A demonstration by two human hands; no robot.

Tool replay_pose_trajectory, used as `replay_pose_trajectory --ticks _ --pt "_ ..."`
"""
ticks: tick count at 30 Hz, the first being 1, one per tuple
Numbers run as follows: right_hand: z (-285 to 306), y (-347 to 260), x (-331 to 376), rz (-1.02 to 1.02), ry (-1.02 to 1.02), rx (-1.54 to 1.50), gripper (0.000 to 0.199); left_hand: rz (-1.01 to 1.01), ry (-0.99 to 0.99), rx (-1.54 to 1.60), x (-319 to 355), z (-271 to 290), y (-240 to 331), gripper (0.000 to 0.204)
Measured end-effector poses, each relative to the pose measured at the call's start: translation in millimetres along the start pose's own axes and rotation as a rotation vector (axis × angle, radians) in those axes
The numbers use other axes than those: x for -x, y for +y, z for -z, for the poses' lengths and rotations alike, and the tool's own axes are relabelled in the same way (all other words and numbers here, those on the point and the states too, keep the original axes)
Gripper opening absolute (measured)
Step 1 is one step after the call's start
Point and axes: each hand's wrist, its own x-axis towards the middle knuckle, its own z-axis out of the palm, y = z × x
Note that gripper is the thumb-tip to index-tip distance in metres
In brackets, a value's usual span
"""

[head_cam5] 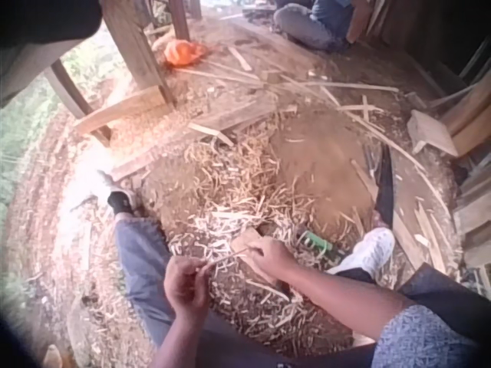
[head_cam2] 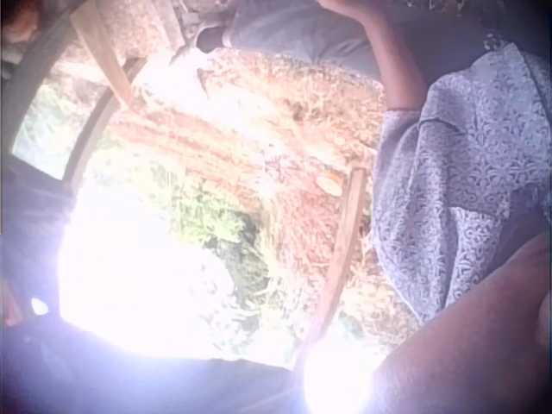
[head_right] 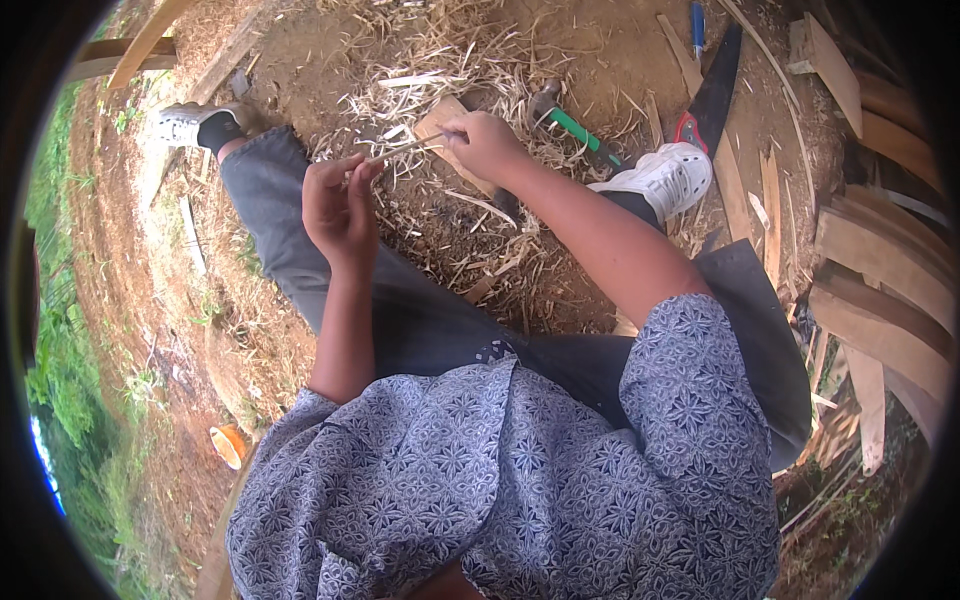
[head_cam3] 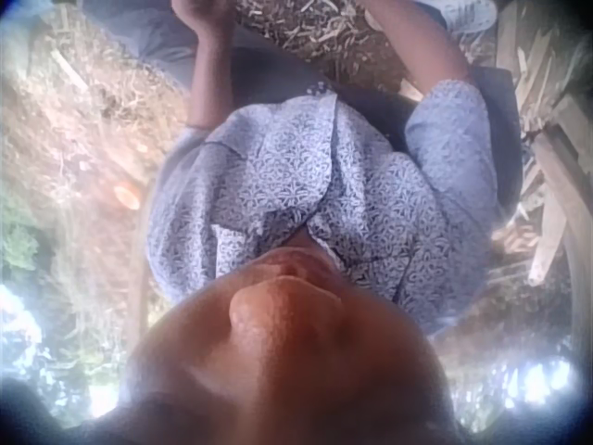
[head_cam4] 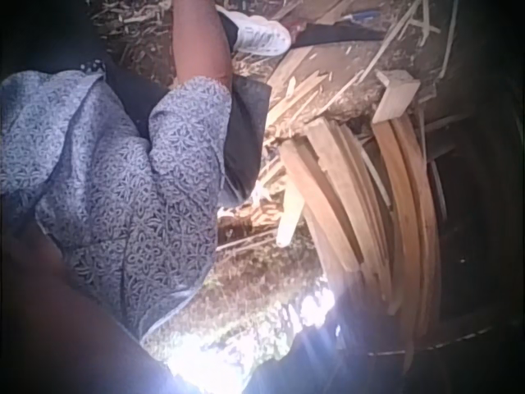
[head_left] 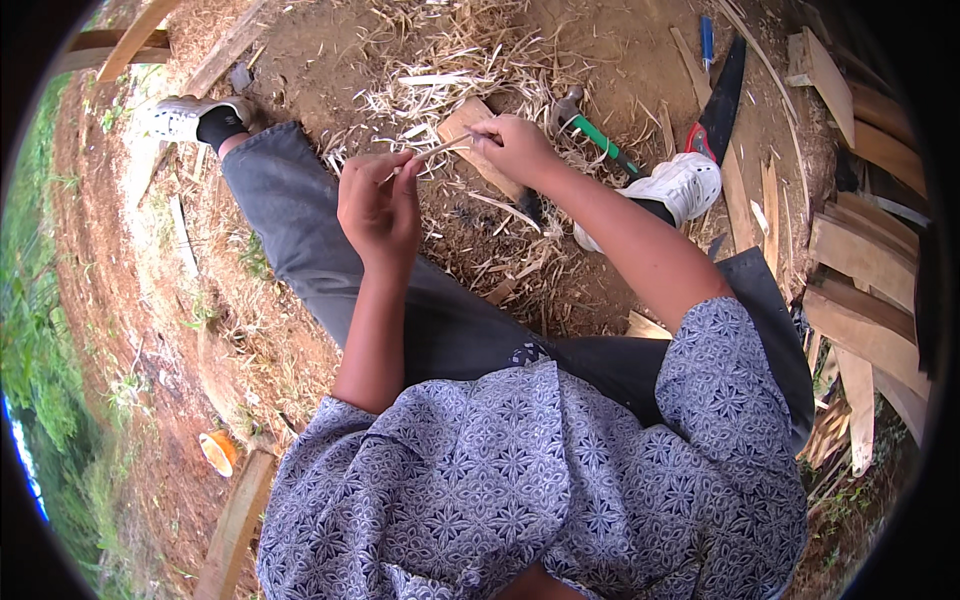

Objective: The person sits on the ground and uses a knife to shave and sharpen thin wooden sticks. They hold the sticks against a small wooden block and scrape the blade along the wood to create fine shavings. The person occasionally pauses to inspect the stick's tip and then resumes the sharpening process.

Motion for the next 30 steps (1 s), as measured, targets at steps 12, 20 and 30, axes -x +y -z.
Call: replay_pose_trajectory --ticks 12,20,30 --pt "-11 -28 5 0.212 0.149 0.063 0.026 -0.117 -0.02 -0.06 -1 -10 1 0.018" --pt "-10 -20 15 0.113 0.167 0.027 0.024 -0.158 -0.008 -0.08 -1 -11 0 0.017" --pt "-10 -101 46 0.133 0.178 -0.201 0.026 -0.004 0.023 -0.021 6 -6 -10 0.011"
